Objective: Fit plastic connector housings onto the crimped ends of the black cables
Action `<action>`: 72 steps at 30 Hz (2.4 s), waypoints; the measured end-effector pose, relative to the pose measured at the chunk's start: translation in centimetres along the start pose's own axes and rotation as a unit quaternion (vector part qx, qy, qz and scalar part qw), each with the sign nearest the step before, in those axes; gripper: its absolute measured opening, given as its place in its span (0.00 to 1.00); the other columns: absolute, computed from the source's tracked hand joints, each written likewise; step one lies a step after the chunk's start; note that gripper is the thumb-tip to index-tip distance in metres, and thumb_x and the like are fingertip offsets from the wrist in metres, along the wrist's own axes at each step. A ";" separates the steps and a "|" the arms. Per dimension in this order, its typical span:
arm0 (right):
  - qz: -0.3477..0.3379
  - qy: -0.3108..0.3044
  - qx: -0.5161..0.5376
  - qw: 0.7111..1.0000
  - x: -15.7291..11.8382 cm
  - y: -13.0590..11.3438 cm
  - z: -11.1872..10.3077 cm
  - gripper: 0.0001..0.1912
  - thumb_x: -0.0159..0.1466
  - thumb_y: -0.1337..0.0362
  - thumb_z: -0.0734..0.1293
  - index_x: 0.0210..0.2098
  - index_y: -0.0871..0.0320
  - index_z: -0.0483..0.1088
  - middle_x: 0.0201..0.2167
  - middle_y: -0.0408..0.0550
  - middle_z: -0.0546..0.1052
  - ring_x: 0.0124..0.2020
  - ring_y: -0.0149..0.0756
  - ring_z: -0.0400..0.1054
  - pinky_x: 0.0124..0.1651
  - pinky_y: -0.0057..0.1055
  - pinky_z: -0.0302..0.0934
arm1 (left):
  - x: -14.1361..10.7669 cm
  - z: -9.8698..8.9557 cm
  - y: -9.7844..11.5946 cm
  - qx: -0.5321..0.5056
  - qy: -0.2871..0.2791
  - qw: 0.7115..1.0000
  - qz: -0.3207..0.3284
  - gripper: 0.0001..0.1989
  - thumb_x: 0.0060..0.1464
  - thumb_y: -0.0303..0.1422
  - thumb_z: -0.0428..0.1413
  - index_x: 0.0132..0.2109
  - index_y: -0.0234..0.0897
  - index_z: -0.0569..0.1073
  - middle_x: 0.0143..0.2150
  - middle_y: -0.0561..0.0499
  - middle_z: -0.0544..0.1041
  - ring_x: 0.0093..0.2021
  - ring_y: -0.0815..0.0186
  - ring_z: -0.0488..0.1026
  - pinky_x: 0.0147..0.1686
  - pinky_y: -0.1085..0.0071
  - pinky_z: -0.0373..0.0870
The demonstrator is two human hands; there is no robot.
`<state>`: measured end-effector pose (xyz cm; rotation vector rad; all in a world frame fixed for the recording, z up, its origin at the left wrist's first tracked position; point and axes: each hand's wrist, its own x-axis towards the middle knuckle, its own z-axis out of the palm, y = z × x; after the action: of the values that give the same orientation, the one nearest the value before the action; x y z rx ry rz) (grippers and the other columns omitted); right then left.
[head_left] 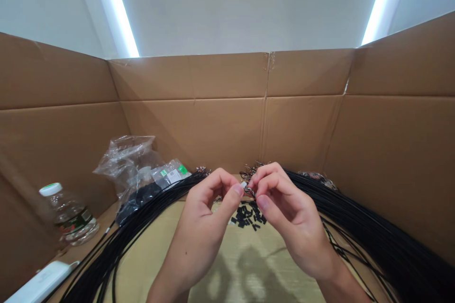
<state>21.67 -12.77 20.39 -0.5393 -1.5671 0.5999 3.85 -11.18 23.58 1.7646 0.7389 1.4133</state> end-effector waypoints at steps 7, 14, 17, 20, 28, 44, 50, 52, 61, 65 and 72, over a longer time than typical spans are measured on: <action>-0.183 0.123 -0.300 0.928 -0.3 -0.3 1.5 0.08 0.74 0.76 0.66 0.47 0.56 0.71 0.47 0.46 0.71 0.49 0.32 0.69 0.53 0.30 0.68 | -0.4 0.0 0.3 0.006 -0.021 1.000 -0.012 0.15 0.70 0.40 0.61 0.34 0.40 0.73 0.28 0.57 0.66 0.29 0.68 0.58 0.29 0.73 0.58; -0.270 0.156 -0.426 0.849 -0.4 -0.6 2.0 0.08 0.75 0.77 0.66 0.48 0.60 0.71 0.47 0.49 0.72 0.49 0.34 0.70 0.53 0.32 0.70 | -0.9 -0.1 0.4 0.017 -0.044 0.999 -0.017 0.17 0.70 0.42 0.60 0.33 0.40 0.73 0.28 0.57 0.66 0.29 0.68 0.59 0.29 0.72 0.58; -0.293 0.154 -0.449 0.830 -0.5 -0.6 1.9 0.07 0.76 0.76 0.66 0.48 0.60 0.72 0.47 0.50 0.73 0.49 0.35 0.72 0.53 0.32 0.72 | -0.8 -0.1 0.4 0.018 -0.049 0.999 -0.014 0.17 0.71 0.41 0.59 0.33 0.40 0.72 0.28 0.57 0.65 0.29 0.68 0.59 0.29 0.72 0.58; -0.310 0.153 -0.466 0.814 -0.6 -0.6 1.8 0.07 0.78 0.76 0.66 0.48 0.60 0.74 0.47 0.50 0.75 0.48 0.36 0.73 0.52 0.33 0.73 | -0.7 0.0 0.6 0.016 -0.050 0.999 -0.011 0.16 0.71 0.40 0.59 0.33 0.40 0.72 0.27 0.57 0.64 0.29 0.68 0.58 0.30 0.72 0.59; -0.324 0.167 -0.485 0.795 -0.9 -0.5 1.7 0.10 0.76 0.77 0.67 0.50 0.56 0.75 0.45 0.49 0.76 0.44 0.39 0.75 0.46 0.36 0.76 | -0.4 -0.1 1.0 -0.006 -0.078 0.997 -0.009 0.17 0.71 0.39 0.57 0.31 0.40 0.70 0.28 0.56 0.65 0.30 0.67 0.59 0.31 0.71 0.59; -0.285 0.200 -0.470 0.811 -0.8 -0.4 2.0 0.12 0.74 0.75 0.68 0.50 0.53 0.74 0.45 0.50 0.76 0.44 0.42 0.73 0.41 0.39 0.76 | -0.8 0.4 0.4 0.002 -0.028 1.000 -0.001 0.05 0.71 0.33 0.58 0.43 0.43 0.78 0.37 0.55 0.76 0.33 0.68 0.69 0.35 0.72 0.69; -0.303 0.226 -0.463 0.802 -0.6 -0.2 2.7 0.13 0.74 0.77 0.68 0.50 0.52 0.75 0.42 0.49 0.75 0.40 0.40 0.74 0.37 0.37 0.75 | -0.7 0.6 1.3 0.025 -0.010 0.999 0.032 0.07 0.66 0.32 0.60 0.36 0.41 0.78 0.31 0.55 0.75 0.30 0.68 0.68 0.29 0.72 0.65; -0.317 0.227 -0.451 0.803 -0.6 -0.3 2.8 0.14 0.74 0.77 0.68 0.51 0.52 0.75 0.41 0.49 0.75 0.38 0.40 0.75 0.36 0.37 0.75 | -0.8 0.6 1.6 0.020 -0.004 0.999 0.036 0.08 0.65 0.33 0.61 0.35 0.41 0.78 0.30 0.55 0.75 0.28 0.68 0.67 0.28 0.72 0.64; -0.232 0.194 -0.365 0.881 -0.5 -0.7 2.6 0.09 0.73 0.74 0.69 0.47 0.54 0.75 0.44 0.50 0.76 0.44 0.40 0.74 0.45 0.38 0.77 | -1.0 0.5 1.1 0.044 -0.005 0.998 0.055 0.09 0.71 0.32 0.60 0.38 0.41 0.77 0.33 0.55 0.76 0.33 0.68 0.72 0.34 0.73 0.70; -0.004 0.089 -0.104 0.991 0.0 -1.4 1.8 0.09 0.78 0.61 0.69 0.39 0.54 0.76 0.42 0.48 0.75 0.43 0.37 0.75 0.45 0.33 0.76 | -0.8 0.3 0.8 0.115 -0.020 0.987 0.110 0.08 0.75 0.29 0.58 0.42 0.42 0.76 0.37 0.56 0.75 0.36 0.69 0.72 0.39 0.73 0.69; 0.159 -0.006 0.162 0.974 0.3 -1.1 0.3 0.11 0.73 0.53 0.74 0.39 0.54 0.80 0.43 0.51 0.79 0.46 0.43 0.78 0.56 0.45 0.78 | -0.8 0.2 0.4 0.176 -0.044 0.962 0.203 0.10 0.75 0.22 0.56 0.47 0.43 0.74 0.43 0.55 0.78 0.42 0.68 0.74 0.43 0.72 0.69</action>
<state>21.35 -13.44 21.33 -0.5419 -1.3658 1.0832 3.85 -12.13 23.46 2.3454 0.6302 1.5190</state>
